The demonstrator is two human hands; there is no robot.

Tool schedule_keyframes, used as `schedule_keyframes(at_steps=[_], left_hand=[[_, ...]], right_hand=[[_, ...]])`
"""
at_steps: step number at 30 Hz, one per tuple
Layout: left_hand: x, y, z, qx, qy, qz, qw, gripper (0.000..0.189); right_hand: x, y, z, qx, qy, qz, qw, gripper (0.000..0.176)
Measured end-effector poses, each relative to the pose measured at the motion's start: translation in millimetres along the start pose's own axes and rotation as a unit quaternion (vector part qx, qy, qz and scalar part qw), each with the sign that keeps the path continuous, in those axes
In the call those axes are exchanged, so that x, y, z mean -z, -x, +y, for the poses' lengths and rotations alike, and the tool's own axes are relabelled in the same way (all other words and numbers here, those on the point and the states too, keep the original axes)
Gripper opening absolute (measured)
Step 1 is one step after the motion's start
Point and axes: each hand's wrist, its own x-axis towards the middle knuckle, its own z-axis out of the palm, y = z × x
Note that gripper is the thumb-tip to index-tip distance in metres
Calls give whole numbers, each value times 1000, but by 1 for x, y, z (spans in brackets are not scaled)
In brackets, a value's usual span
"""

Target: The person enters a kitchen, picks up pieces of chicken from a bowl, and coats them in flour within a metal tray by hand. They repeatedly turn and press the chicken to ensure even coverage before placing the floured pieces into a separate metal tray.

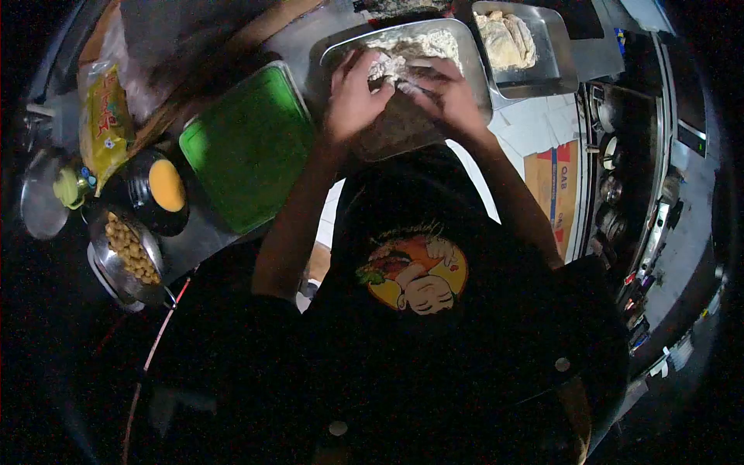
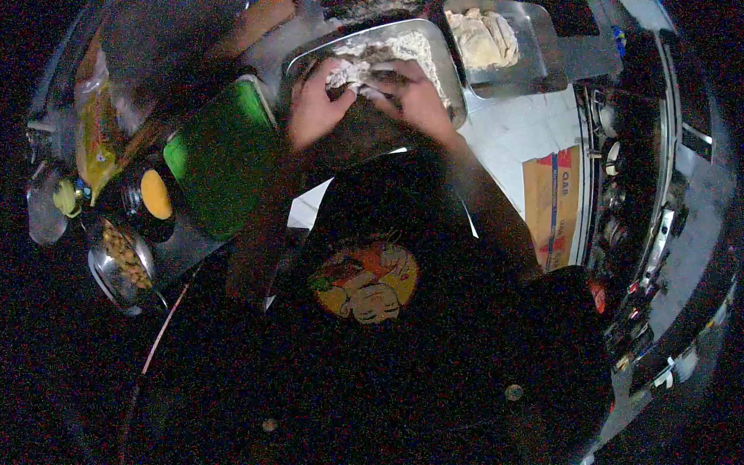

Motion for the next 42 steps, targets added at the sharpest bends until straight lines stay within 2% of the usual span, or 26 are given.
schedule_keyframes(at_steps=[1,2,3,5,6,11,13,14,17,18,20,21,23,25,26,27,29,30,31,33,34,35,37,38,40,42], left_hand=[[0,-1,0,6,-10,-2,1000,44],[0,-1,0,6,-12,-3,1000,44],[-1,-1,-3,-6,-22,2,1000,44],[-3,3,-6,-15,-34,1,999,44],[-3,2,-5,-12,-20,4,1000,44],[4,-2,6,16,6,-31,999,43],[6,-5,8,-31,-5,-60,998,39],[6,-6,9,-34,-5,-62,997,39],[7,-3,3,-46,1,-76,996,39],[5,-3,1,-10,26,-87,996,41],[1,-2,-5,25,50,-98,994,44],[0,-2,-6,21,64,-101,993,46],[-3,-3,-14,17,77,-104,992,49],[-4,-5,-22,5,170,-123,978,52],[1,-6,-23,5,171,-121,978,52],[13,-10,-21,3,127,-142,982,55],[25,-13,-25,5,83,-159,984,57],[25,-14,-34,-43,18,-163,985,59],[26,-15,-35,-91,-47,-166,981,60],[27,-21,-28,-65,-81,-180,978,59],[27,-23,-25,-41,-116,-201,972,58],[26,-23,-28,-44,-113,-199,972,58],[21,-23,-38,-12,-17,-163,986,56],[20,-23,-39,-13,-16,-163,986,56],[26,-19,-32,-13,-33,-159,987,56],[25,-20,-31,-36,-48,-155,986,56]], right_hand=[[-4,2,2,44,31,-23,998,28],[-5,5,7,11,46,-14,999,29],[-4,2,5,13,42,-14,999,29],[-1,1,0,15,44,45,998,31],[-6,3,4,8,49,-40,998,32],[2,-10,21,11,-14,32,999,33],[0,-18,24,95,-9,-51,994,33],[4,-19,26,75,-30,-62,995,32],[3,-19,31,129,-26,-34,991,30],[1,-17,36,130,-28,-33,991,30],[-5,-15,45,80,-48,-78,993,34],[-3,-16,39,81,-49,-77,992,34],[6,-16,21,18,-95,-42,994,40],[-4,-14,34,30,-71,-58,995,43],[-8,-12,42,43,-46,-75,995,46],[-6,-12,42,48,-45,-76,995,46],[-5,-3,38,-5,76,-30,997,54],[2,0,29,-53,80,-31,995,53],[5,7,19,-50,81,-35,995,53],[9,14,0,-113,-40,-119,986,50],[-9,20,-7,-63,-23,-87,994,39],[-23,24,-12,-62,-19,-86,994,39],[-36,24,-28,88,130,-71,985,38],[-40,20,-30,88,131,-71,985,38],[-48,13,-32,139,32,-122,982,40],[-53,13,-15,118,6,-158,980,37]])
